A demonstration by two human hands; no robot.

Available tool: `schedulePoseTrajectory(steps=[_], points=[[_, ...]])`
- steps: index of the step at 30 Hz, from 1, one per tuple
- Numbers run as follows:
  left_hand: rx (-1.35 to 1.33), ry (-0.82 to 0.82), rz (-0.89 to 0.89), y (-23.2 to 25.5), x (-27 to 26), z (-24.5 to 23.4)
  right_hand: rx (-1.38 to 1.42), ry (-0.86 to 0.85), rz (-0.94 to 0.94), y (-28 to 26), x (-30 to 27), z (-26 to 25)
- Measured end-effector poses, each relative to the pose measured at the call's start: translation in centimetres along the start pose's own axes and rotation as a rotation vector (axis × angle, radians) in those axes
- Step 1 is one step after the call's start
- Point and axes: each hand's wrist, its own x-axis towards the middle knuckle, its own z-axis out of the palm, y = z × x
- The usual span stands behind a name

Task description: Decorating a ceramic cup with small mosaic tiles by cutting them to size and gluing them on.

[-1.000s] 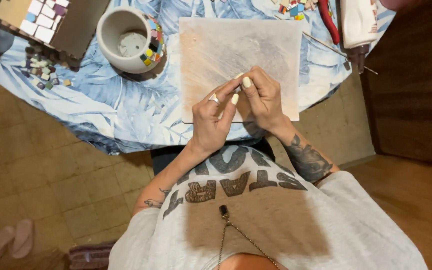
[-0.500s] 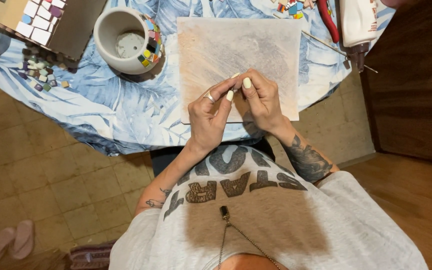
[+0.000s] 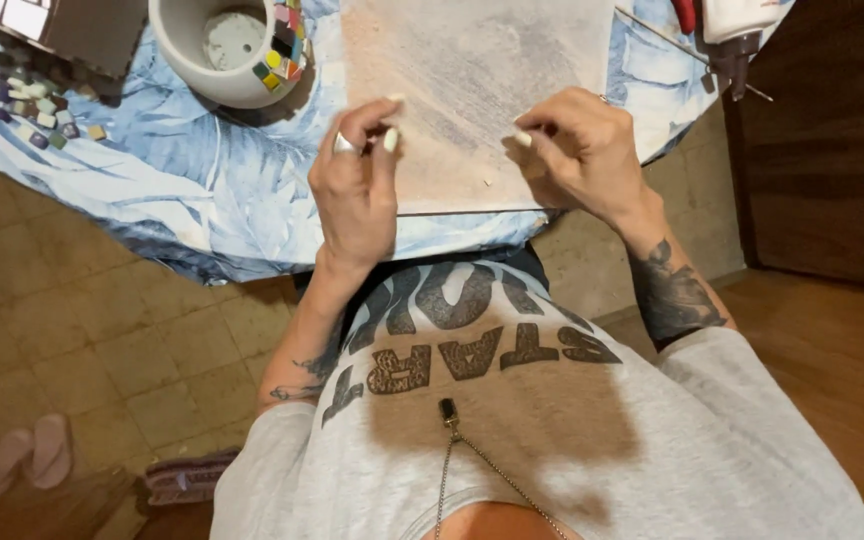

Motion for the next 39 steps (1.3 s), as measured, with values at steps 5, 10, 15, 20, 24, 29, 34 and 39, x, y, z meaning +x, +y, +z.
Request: schedulePoseTrajectory(steps=[5, 10, 15, 20, 24, 29, 34, 39], points=[[-0.238, -0.13, -0.014, 0.1, -1.0, -0.2, -0.116, -0.333, -0.051, 0.5, -1.1, 0.4], [-0.129, -0.15, 0.031, 0.1, -1.2, -0.2, -0.242, -0.365, -0.031, -0.1, -1.4, 1.1], [-0.204, -0.225, -0.01, 0.9, -1.2, -0.2, -0.298, -0.316, -0.067, -0.1, -1.5, 1.9], [-0.072, -0.244, 0.101, 1.2, -0.9, -0.2, -0.117, -0.173, -0.022, -0.1, -1.4, 2.0], [-0.071, -0.264, 0.121, 0.9, -1.3, 0.5, 0.188, -0.154, 0.087, 0.3, -1.3, 2.1], [-0.06, -0.23, 0.153, 0.6, -0.9, 1.1, 0.344, -0.086, 0.198, -0.3, -0.5, 1.8], [-0.064, -0.221, 0.146, 1.0, -0.5, 0.3, 0.099, -0.208, 0.087, -0.5, -1.1, 1.0], [-0.058, -0.24, 0.103, 0.8, -0.8, 0.8, -0.074, -0.254, 0.077, 0.2, -2.0, 1.5]])
